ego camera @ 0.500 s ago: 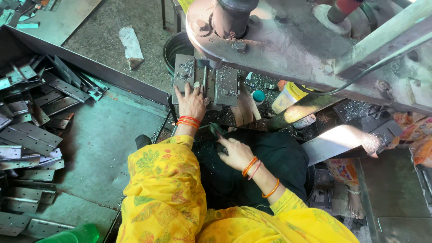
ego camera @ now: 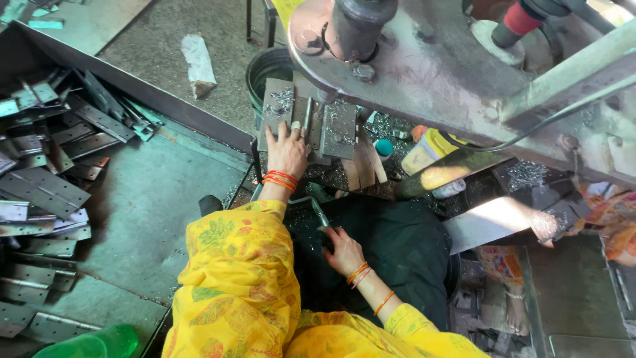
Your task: The person operates a drill press to drill holes into rectangular metal pieces. They pick up each piece from a pile, position it under the drill, activate the machine, and then place the finished piece aside.
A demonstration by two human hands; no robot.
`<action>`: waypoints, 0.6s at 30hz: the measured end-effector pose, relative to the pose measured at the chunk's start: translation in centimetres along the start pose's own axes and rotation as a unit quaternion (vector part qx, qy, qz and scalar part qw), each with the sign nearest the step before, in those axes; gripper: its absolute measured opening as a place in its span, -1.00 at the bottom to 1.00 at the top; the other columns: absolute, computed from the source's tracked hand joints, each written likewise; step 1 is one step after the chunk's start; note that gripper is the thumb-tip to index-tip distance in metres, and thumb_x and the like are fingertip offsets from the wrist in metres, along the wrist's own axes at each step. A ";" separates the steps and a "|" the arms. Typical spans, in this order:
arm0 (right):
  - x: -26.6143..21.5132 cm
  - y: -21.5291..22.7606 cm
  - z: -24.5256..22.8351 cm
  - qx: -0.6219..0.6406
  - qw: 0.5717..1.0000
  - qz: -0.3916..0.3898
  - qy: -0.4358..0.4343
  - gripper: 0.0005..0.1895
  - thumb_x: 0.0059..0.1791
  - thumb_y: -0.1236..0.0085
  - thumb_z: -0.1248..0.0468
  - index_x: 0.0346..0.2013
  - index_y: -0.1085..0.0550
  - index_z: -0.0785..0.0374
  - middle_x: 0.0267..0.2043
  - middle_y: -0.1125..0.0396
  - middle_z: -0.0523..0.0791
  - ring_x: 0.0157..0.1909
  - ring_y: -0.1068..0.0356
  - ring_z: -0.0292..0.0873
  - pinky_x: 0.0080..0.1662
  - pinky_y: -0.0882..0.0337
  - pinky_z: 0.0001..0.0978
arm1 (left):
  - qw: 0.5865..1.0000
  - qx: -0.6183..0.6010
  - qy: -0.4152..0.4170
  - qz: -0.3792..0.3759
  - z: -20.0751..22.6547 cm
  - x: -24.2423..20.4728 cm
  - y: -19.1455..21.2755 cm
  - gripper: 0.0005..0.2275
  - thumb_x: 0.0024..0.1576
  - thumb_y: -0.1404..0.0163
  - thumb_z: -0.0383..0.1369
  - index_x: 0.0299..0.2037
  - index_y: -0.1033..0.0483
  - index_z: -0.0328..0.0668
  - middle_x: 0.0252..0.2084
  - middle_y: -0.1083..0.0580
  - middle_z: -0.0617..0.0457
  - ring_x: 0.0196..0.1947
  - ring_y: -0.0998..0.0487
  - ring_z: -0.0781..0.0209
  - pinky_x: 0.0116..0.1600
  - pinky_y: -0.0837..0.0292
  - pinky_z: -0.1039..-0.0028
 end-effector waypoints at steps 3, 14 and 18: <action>0.0 1.0 0.0 -0.014 0.999 -0.029 0.006 -0.40 -0.15 -0.27 0.18 0.19 -0.40 0.00 -0.05 -0.38 0.02 -0.07 -0.46 0.18 -0.09 -0.50 -0.01 | 0.999 -0.019 -0.003 0.026 0.8 -0.8 -0.1 -0.67 0.19 0.09 -0.27 0.07 -0.59 -0.17 0.16 -0.46 0.01 0.35 -0.22 -0.18 0.37 0.05 -0.34; 5.1 8.0 -4.1 -0.090 0.992 0.000 0.091 -0.50 -0.17 -0.26 0.10 0.06 -0.47 0.08 -0.16 -0.45 0.01 -0.13 -0.49 0.18 -0.14 -0.49 0.04 | 0.999 -0.026 0.021 0.031 1.0 2.6 -3.4 -0.67 0.15 0.09 -0.36 0.09 -0.57 -0.18 0.12 -0.49 0.06 0.30 -0.27 -0.12 0.38 -0.02 -0.25; 2.4 3.7 -1.3 -0.101 0.991 -0.083 -0.023 -0.44 -0.12 -0.21 0.15 0.19 -0.40 0.03 -0.05 -0.36 0.00 -0.13 -0.47 0.18 -0.12 -0.49 0.02 | 0.998 -0.039 0.021 0.043 0.8 2.7 -3.8 -0.66 0.14 0.08 -0.38 0.11 -0.56 -0.16 0.14 -0.49 0.07 0.32 -0.27 -0.12 0.38 -0.02 -0.26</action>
Point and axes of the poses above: each hand's wrist, its own x-axis towards the middle knuckle, its own y-axis out of the back of the hand, z = x × y, the point moved 6 cm from there along x, towards the middle knuckle
